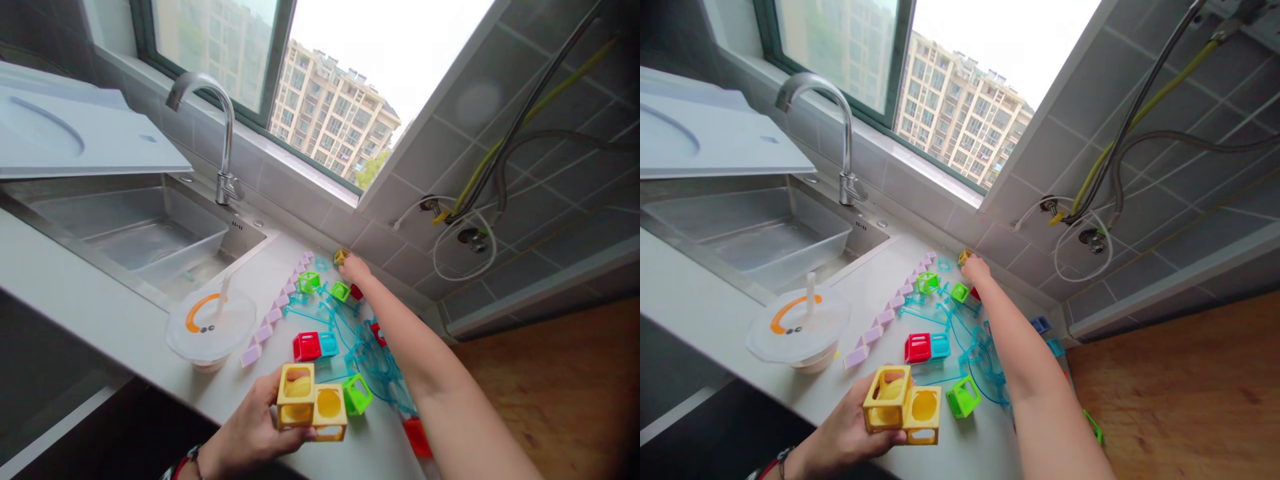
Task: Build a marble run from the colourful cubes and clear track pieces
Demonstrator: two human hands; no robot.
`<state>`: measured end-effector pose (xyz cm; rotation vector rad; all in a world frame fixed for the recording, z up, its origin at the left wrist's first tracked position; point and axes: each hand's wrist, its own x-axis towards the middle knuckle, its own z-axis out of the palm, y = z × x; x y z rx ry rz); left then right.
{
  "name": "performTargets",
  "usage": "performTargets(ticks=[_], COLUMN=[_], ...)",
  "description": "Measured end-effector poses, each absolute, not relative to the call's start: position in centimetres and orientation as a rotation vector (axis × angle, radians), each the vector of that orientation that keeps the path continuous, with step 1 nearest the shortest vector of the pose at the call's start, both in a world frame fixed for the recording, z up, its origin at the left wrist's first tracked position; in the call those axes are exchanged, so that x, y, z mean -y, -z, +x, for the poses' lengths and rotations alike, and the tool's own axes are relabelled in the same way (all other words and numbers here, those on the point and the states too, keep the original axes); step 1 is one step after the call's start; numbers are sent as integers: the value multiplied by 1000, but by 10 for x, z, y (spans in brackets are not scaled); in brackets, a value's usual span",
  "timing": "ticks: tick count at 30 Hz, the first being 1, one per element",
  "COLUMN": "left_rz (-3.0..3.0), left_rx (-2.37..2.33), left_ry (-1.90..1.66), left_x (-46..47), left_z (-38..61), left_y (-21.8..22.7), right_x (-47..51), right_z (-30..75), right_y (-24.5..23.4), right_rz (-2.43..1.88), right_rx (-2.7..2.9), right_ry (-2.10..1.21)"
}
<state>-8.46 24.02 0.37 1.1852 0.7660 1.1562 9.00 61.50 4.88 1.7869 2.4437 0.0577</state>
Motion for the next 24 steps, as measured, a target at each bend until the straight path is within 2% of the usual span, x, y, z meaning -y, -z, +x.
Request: performTargets(ticks=[13, 19, 21, 24], left_rz=[1220, 1195, 1175, 1177], left_rx=[-791, -779, -768, -751], left_ry=[-1151, -1185, -1205, -1223], left_x=[-244, -244, -245, -248], left_z=[-85, -86, -87, -87], left_y=[4, 5, 6, 5], right_x=[-601, -541, -502, -429], right_z=[123, 147, 159, 177], right_y=[-67, -90, -93, -93], right_rz=[1831, 1903, 1967, 2008], right_rx=[-2715, -2947, -3109, -3275], right_ry=[-92, -65, 114, 733])
